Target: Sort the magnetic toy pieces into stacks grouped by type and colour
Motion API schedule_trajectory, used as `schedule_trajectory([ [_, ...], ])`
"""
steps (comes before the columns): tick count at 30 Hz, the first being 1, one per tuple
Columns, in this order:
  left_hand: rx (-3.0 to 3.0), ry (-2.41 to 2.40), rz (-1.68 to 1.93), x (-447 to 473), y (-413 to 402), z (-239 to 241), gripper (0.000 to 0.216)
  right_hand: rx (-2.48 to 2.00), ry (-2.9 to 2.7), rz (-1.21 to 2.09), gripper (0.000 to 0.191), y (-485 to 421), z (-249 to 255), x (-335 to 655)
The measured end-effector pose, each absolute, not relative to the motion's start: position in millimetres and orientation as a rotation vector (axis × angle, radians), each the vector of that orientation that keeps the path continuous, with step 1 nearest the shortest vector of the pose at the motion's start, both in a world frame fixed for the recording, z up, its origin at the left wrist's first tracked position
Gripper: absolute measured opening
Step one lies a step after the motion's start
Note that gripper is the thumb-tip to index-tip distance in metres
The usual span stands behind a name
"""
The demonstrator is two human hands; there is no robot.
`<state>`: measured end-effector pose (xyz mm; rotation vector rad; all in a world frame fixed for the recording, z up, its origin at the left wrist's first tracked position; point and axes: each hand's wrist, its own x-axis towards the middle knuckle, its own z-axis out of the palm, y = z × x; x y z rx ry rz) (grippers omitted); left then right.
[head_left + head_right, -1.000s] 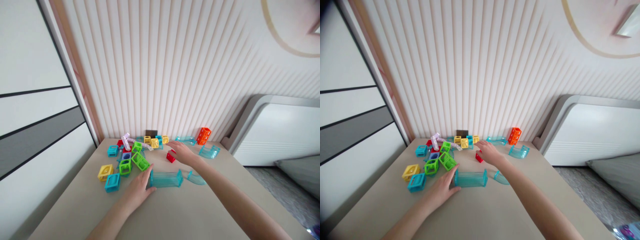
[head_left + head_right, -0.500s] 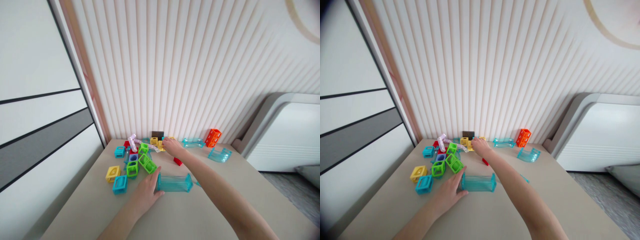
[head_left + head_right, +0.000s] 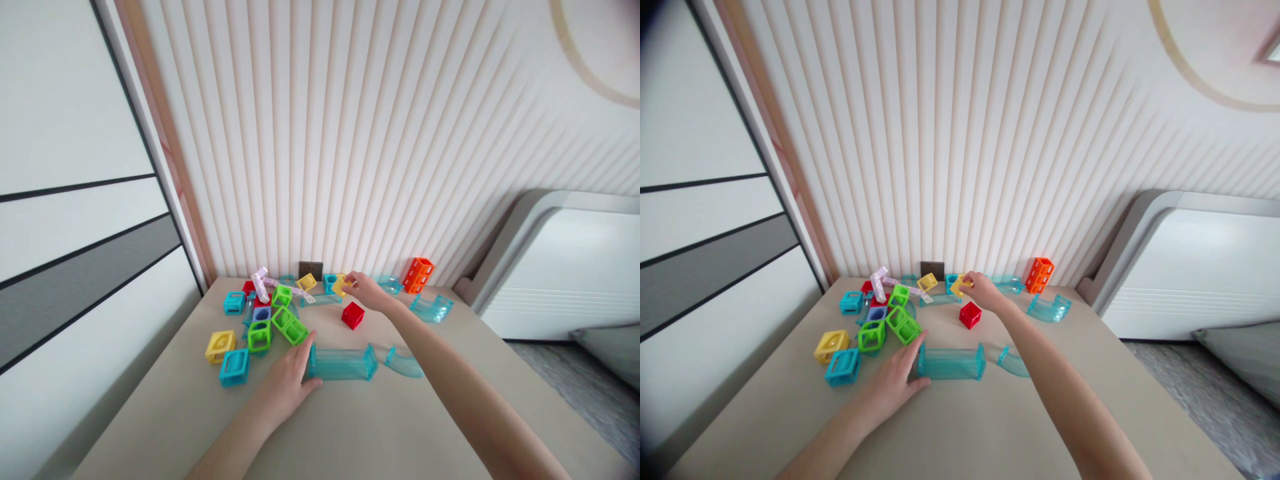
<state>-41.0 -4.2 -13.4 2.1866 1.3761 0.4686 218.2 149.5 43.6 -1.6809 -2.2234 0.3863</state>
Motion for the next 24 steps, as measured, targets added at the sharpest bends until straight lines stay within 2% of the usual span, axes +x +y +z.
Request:
schedule_trajectory([
  [12, 2.193, 1.377, 0.465, -42, -5, -11, 0.083, -2.018, -2.181, 0.19, 0.023, 126, 53, 251],
  [18, 2.183, 1.375, 0.453, -42, -5, -11, 0.083, -2.042, -2.217, 0.15, 0.029, 120, 57, 243],
  [24, 2.161, 1.375, 0.465, -41, -6, -9, 0.081, -1.969, -2.329, 0.185, 0.024, 120, 51, 234],
])
